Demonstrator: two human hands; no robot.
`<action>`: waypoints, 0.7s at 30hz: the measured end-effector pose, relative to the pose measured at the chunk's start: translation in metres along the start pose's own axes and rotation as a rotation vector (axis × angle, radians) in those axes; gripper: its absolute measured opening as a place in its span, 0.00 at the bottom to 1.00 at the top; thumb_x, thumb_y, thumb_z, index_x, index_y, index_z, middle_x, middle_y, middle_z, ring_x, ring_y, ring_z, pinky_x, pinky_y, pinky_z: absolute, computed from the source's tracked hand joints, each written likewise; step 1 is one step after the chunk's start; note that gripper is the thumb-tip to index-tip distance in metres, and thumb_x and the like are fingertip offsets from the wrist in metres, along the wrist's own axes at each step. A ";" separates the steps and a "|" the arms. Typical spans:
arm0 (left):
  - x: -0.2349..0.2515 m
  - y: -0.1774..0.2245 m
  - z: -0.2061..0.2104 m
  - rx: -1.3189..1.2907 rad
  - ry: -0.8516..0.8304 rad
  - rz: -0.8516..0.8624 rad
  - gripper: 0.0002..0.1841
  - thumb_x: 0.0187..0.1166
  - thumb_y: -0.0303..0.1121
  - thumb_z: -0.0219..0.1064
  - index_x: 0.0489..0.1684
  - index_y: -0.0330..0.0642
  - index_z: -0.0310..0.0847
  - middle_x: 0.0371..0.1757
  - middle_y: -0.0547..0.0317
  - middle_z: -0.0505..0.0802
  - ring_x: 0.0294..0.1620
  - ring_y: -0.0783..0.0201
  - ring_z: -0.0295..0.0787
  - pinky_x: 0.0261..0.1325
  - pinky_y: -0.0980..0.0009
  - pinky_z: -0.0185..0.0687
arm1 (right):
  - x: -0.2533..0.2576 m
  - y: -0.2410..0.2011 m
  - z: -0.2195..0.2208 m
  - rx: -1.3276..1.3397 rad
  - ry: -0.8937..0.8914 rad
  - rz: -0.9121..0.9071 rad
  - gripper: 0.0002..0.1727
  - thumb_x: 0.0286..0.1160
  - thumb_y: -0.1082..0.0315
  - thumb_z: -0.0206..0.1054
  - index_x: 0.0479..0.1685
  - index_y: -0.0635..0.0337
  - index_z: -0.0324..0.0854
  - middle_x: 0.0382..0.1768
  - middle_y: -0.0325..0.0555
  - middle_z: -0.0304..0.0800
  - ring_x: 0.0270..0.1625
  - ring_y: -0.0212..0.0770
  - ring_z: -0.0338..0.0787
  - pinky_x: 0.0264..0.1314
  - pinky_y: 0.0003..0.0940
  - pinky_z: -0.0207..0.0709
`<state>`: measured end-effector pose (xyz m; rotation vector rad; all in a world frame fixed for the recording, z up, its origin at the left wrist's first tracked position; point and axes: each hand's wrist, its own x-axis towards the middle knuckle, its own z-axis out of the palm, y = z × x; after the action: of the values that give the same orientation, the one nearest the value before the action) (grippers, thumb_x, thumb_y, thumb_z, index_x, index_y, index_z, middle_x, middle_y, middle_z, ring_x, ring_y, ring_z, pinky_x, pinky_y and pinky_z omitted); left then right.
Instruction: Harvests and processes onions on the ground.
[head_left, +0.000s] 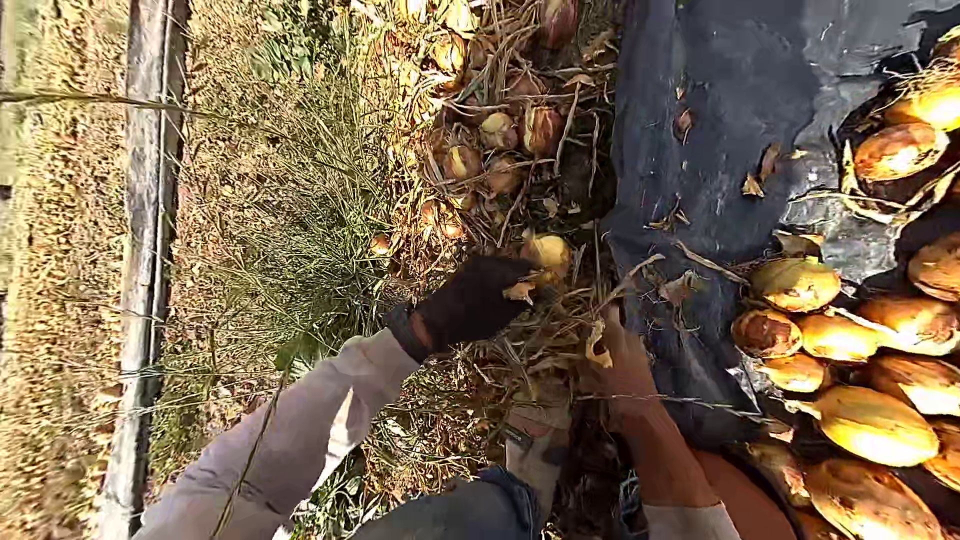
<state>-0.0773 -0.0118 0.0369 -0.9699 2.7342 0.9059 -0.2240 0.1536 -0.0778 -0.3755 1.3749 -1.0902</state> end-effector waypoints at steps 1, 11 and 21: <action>-0.007 0.010 0.003 -0.042 -0.074 -0.014 0.14 0.79 0.37 0.72 0.56 0.38 0.90 0.51 0.51 0.96 0.53 0.60 0.93 0.62 0.57 0.87 | 0.000 0.003 0.000 -0.043 -0.011 -0.007 0.36 0.87 0.32 0.39 0.41 0.54 0.80 0.20 0.35 0.75 0.20 0.30 0.74 0.21 0.30 0.73; -0.010 -0.070 0.017 0.246 -0.285 -0.546 0.17 0.85 0.46 0.63 0.63 0.50 0.88 0.55 0.45 0.94 0.58 0.40 0.91 0.56 0.33 0.84 | -0.011 0.001 -0.004 -0.111 0.241 -0.385 0.28 0.70 0.38 0.72 0.54 0.52 0.82 0.33 0.30 0.87 0.32 0.25 0.86 0.35 0.29 0.86; -0.049 -0.143 -0.044 0.171 -0.499 -1.144 0.25 0.96 0.35 0.47 0.79 0.19 0.65 0.83 0.27 0.73 0.85 0.47 0.71 0.85 0.57 0.63 | 0.008 0.005 -0.036 -0.065 0.281 -0.313 0.34 0.81 0.25 0.43 0.37 0.46 0.72 0.16 0.26 0.65 0.11 0.27 0.66 0.10 0.27 0.67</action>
<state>0.0521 -0.0990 0.0149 -1.6536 1.4119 0.5369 -0.2563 0.1632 -0.0942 -0.5122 1.6393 -1.3981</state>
